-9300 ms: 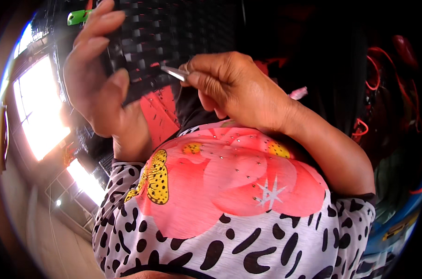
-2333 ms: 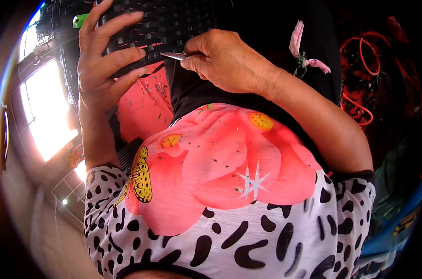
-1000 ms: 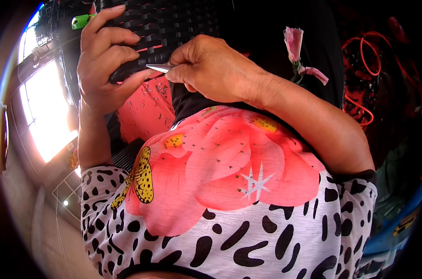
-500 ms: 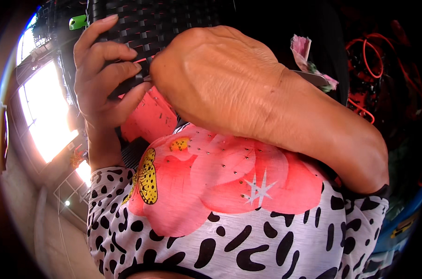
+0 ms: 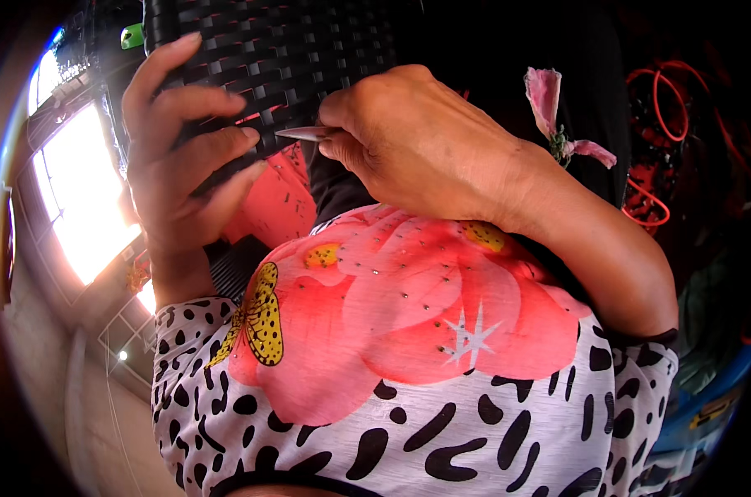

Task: The person weaves black plastic strips into a furniture frame, cutting them with shears and securing them with a staple gun. They use a flat tool to tuck the ends of the strips into the mesh.

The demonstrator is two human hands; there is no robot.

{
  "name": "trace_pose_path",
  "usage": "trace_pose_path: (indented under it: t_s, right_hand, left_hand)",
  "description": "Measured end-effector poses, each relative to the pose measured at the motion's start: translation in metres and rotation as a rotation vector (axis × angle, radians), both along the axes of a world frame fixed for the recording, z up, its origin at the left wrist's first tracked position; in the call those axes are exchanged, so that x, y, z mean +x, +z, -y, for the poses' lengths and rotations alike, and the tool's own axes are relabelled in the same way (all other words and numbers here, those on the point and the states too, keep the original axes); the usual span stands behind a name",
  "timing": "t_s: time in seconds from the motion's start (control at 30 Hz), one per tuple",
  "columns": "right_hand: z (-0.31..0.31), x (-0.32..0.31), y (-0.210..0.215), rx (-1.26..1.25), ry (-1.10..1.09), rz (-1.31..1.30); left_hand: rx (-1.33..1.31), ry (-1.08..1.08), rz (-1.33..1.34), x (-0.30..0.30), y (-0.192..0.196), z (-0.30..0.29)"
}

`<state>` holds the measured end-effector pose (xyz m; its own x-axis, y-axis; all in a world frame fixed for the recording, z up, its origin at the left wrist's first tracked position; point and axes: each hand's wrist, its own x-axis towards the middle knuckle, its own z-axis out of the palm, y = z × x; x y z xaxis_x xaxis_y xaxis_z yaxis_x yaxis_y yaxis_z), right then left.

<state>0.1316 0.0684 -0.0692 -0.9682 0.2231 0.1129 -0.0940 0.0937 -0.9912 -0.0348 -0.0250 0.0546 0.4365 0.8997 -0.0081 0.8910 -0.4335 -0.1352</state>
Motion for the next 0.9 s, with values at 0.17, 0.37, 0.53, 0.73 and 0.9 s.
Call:
trace_pose_path:
  t_s: [0.17, 0.37, 0.53, 0.73, 0.9]
  right_hand:
    - [-0.004, 0.002, -0.005, -0.052, 0.004, 0.045]
    - [-0.014, 0.006, -0.008, 0.099, -0.059, 0.008]
    - [-0.024, 0.006, -0.004, 0.130, -0.017, -0.064]
    - [-0.011, -0.004, -0.003, -0.074, 0.040, 0.005]
    - [-0.013, -0.016, 0.010, -0.211, -0.031, 0.043]
  left_hand:
    - [-0.074, 0.132, 0.197, 0.015, -0.004, -0.008]
    - [-0.017, 0.135, 0.251, 0.023, -0.005, -0.013]
    - [-0.016, 0.056, 0.260, 0.016, 0.000, -0.014]
    - [-0.136, 0.073, 0.137, -0.001, 0.015, -0.030]
    - [0.162, -0.083, 0.424, -0.028, 0.007, -0.079]
